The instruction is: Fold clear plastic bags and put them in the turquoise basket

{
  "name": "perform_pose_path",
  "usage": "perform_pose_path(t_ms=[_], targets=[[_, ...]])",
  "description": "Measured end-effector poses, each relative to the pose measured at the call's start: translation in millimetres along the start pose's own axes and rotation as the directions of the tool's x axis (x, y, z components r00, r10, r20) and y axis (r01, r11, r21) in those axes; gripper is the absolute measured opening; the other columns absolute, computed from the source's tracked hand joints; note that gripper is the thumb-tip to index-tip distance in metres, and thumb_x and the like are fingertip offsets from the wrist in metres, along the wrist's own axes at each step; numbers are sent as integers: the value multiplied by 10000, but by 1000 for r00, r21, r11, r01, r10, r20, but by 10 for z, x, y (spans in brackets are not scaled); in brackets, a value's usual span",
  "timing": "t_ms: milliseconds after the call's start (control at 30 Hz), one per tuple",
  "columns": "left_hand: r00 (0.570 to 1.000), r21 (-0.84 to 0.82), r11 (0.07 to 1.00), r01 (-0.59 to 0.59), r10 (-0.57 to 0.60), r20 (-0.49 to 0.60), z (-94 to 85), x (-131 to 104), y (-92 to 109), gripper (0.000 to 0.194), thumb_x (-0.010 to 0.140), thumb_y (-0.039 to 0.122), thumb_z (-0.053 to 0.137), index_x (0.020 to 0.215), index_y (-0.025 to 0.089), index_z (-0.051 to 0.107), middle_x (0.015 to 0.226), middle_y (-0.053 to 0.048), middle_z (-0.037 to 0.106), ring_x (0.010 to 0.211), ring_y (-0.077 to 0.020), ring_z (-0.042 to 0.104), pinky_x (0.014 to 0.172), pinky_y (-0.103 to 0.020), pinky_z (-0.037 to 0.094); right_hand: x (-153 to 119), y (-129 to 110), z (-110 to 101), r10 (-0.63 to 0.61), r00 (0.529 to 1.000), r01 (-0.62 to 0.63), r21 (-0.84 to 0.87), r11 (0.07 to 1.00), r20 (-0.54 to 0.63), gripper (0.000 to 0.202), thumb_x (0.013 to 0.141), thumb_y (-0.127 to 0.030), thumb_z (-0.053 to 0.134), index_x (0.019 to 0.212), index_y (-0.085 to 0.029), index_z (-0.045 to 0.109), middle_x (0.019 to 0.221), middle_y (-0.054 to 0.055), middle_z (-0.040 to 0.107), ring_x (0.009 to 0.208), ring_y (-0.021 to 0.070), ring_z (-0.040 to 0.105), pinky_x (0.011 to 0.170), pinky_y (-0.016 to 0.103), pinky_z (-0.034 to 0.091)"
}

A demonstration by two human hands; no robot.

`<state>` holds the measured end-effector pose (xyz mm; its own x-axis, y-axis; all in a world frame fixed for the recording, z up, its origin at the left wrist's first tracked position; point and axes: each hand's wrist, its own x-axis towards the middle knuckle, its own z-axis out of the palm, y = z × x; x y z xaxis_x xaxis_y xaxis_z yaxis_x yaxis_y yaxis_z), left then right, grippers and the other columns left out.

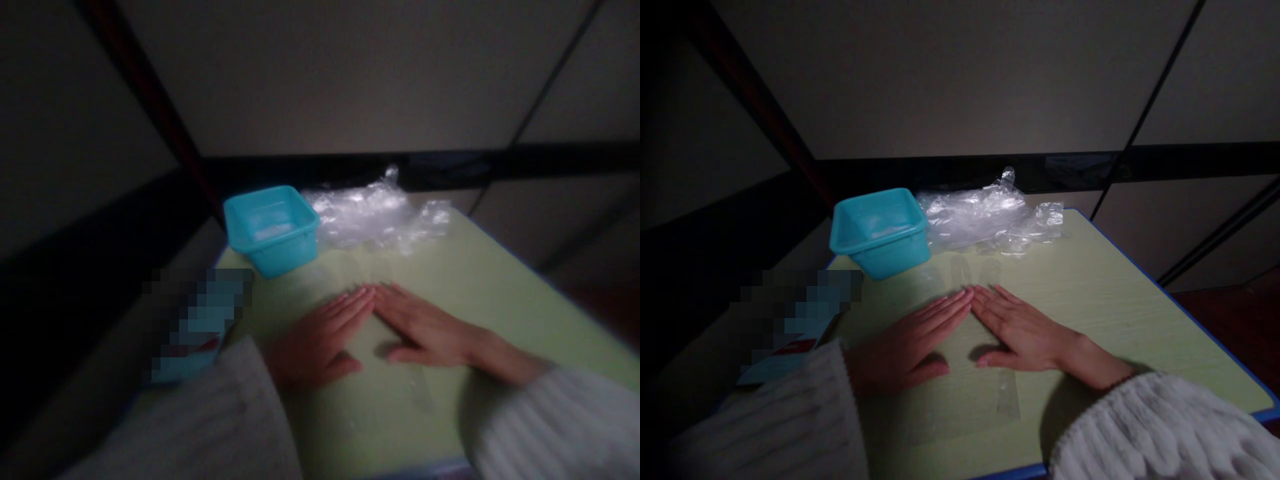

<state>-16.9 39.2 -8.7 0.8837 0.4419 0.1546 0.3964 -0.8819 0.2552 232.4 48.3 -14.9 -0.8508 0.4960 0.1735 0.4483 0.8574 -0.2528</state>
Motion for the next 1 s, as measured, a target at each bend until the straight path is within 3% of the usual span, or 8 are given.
perform_pose_path(t_ms=[133,333,467,633,767,1000], targets=[[995,-67,996,-61,67,80,17,3,51,783,869,572,416,1431,72,200,1498,-195,204,1391,-292,170,1137,-428,174,-29,30,32,-19,998,19,-6,1000,55,823,878,-567,427,1462,-80,111,1499,197,166,1396,259,121,1128,485,94],[982,-135,976,-172,180,53,-9,26,222,741,901,555,340,1431,59,190,1507,-174,180,1400,-253,145,1151,-394,147,-78,134,-51,-30,1000,30,42,999,-8,802,898,-563,380,1470,-167,-20,1526,129,109,1400,245,102,1128,484,64],[980,-168,968,-184,194,44,14,28,296,743,903,554,327,1431,51,184,1501,-184,194,1399,-259,142,1145,-410,172,-75,193,-92,-51,998,46,125,991,33,803,885,-579,396,1471,-185,15,1522,119,148,1394,245,141,1127,495,61],[968,-170,959,-226,241,72,47,31,378,694,915,530,322,1421,62,233,1493,-173,226,1392,-258,176,1143,-417,173,-53,241,-142,-79,995,65,218,974,55,691,923,-570,278,1469,-184,102,1509,119,206,1390,230,170,1124,508,64],[952,-204,941,-271,293,87,83,61,489,662,924,524,301,1397,62,296,1484,-161,263,1383,-264,207,1139,-421,189,-39,229,-126,-45,995,30,163,986,90,618,954,-490,290,1466,-188,121,1503,112,225,1391,205,170,1129,492,70],[936,-234,923,-307,338,104,146,91,561,674,917,512,338,1389,32,306,1473,-177,287,1370,-274,248,1138,-415,195,-15,186,-42,-42,994,38,42,998,97,708,925,-479,408,1468,-153,93,1498,144,218,1385,222,191,1130,475,100]])
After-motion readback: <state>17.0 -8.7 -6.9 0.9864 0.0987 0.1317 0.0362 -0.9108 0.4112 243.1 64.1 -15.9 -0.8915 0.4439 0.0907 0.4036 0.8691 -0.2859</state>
